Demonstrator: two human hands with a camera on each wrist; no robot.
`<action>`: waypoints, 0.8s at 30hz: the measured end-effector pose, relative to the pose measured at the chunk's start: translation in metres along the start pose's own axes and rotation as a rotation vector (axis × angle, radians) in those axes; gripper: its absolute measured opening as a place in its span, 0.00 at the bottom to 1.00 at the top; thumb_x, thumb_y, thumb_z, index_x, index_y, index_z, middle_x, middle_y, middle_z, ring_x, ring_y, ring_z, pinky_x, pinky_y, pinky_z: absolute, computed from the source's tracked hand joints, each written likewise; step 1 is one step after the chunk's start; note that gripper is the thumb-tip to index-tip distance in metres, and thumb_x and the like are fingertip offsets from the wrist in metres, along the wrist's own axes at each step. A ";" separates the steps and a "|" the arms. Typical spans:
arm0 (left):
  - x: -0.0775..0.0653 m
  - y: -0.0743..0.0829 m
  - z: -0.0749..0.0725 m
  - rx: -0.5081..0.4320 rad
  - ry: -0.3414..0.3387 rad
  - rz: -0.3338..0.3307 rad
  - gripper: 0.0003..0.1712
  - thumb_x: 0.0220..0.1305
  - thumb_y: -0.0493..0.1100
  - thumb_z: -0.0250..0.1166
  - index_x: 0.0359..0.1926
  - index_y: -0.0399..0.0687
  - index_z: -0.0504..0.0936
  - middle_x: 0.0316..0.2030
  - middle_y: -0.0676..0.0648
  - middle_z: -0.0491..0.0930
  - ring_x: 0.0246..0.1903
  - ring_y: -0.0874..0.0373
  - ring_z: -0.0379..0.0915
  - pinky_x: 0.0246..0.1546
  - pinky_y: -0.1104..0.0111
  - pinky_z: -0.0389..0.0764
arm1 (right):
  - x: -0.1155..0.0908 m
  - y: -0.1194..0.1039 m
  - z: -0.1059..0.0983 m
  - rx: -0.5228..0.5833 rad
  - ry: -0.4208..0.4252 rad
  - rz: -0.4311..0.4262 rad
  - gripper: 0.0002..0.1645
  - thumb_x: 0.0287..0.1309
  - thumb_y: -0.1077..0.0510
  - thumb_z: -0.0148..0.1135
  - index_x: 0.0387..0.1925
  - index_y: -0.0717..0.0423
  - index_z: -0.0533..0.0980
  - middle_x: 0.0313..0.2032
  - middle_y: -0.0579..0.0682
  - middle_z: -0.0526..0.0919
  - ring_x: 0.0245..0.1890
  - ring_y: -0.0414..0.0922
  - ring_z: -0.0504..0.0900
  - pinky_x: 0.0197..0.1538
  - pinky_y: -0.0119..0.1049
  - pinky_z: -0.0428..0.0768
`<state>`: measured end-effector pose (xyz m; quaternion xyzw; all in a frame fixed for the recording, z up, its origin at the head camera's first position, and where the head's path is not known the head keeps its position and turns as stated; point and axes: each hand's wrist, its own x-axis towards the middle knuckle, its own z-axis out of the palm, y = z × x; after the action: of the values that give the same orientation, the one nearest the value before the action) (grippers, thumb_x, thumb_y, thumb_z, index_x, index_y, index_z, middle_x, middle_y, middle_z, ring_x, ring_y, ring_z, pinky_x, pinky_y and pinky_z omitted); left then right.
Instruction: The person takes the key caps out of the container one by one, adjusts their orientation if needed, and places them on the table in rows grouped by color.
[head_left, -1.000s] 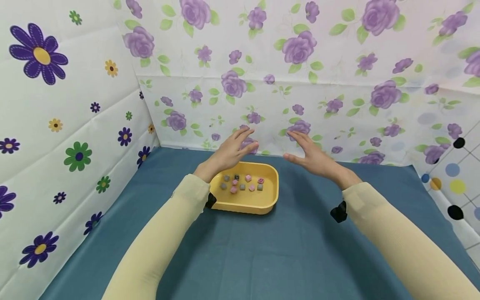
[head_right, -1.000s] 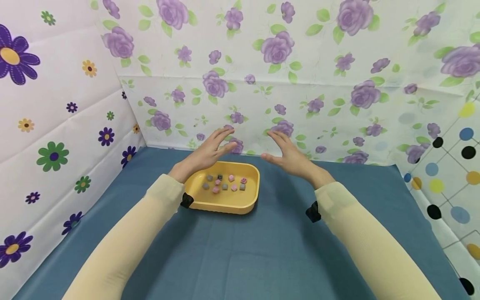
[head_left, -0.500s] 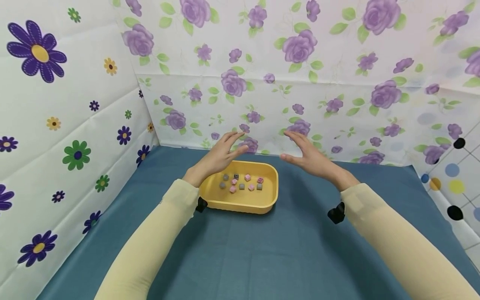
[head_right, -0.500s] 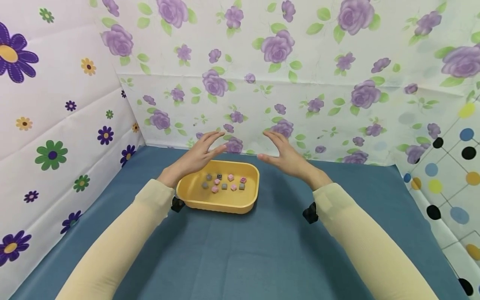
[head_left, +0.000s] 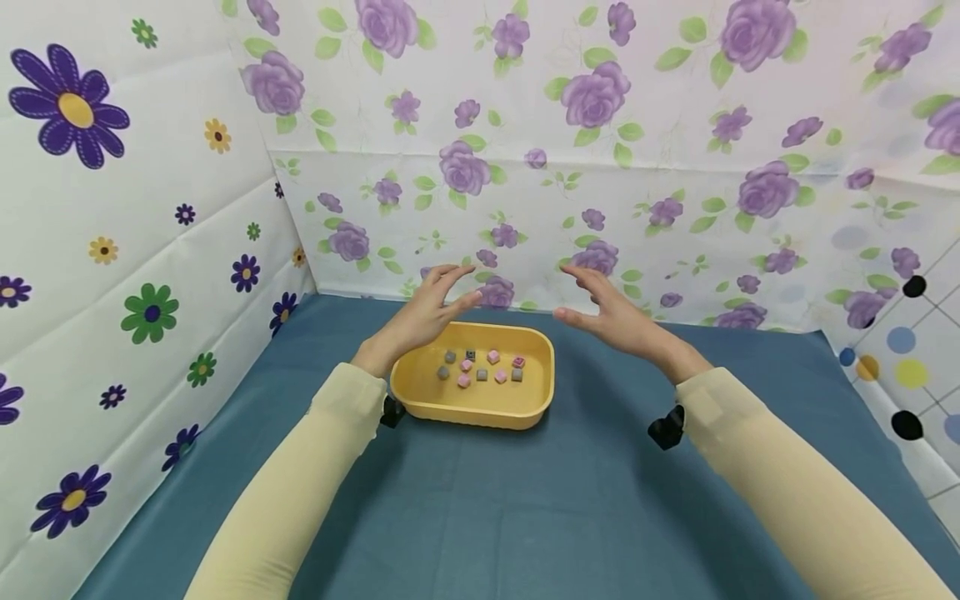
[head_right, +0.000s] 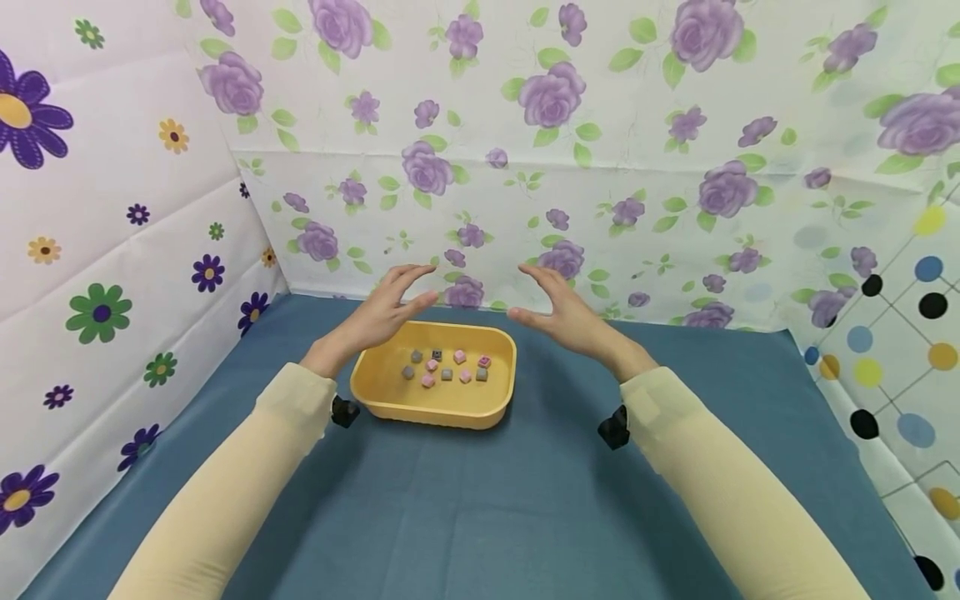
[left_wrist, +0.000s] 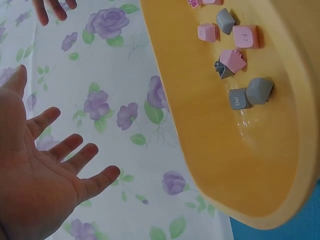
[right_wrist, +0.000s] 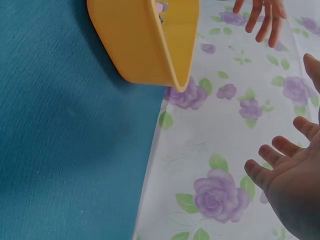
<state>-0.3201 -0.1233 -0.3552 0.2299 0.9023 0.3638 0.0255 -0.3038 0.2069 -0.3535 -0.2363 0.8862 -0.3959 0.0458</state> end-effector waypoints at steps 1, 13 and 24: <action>-0.001 -0.001 -0.001 -0.008 0.002 0.002 0.41 0.79 0.65 0.51 0.83 0.55 0.56 0.81 0.40 0.45 0.78 0.39 0.48 0.72 0.39 0.59 | 0.000 -0.001 0.000 0.009 -0.001 -0.004 0.51 0.73 0.42 0.63 0.84 0.47 0.47 0.81 0.56 0.47 0.80 0.60 0.48 0.77 0.64 0.51; -0.008 -0.011 -0.008 -0.043 0.043 0.015 0.37 0.81 0.62 0.52 0.80 0.51 0.62 0.75 0.38 0.55 0.73 0.40 0.57 0.70 0.42 0.64 | -0.002 -0.002 0.000 0.057 -0.002 -0.016 0.49 0.74 0.45 0.63 0.84 0.47 0.48 0.81 0.56 0.48 0.80 0.59 0.49 0.77 0.63 0.51; -0.018 -0.021 -0.010 -0.048 0.067 -0.014 0.36 0.81 0.59 0.52 0.80 0.48 0.63 0.73 0.35 0.58 0.70 0.37 0.59 0.67 0.41 0.66 | 0.000 0.000 0.005 0.119 0.002 -0.035 0.52 0.71 0.46 0.67 0.84 0.45 0.48 0.81 0.54 0.47 0.80 0.58 0.50 0.78 0.62 0.52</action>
<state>-0.3151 -0.1511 -0.3641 0.2104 0.8952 0.3929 0.0032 -0.3028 0.2033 -0.3574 -0.2484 0.8569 -0.4487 0.0519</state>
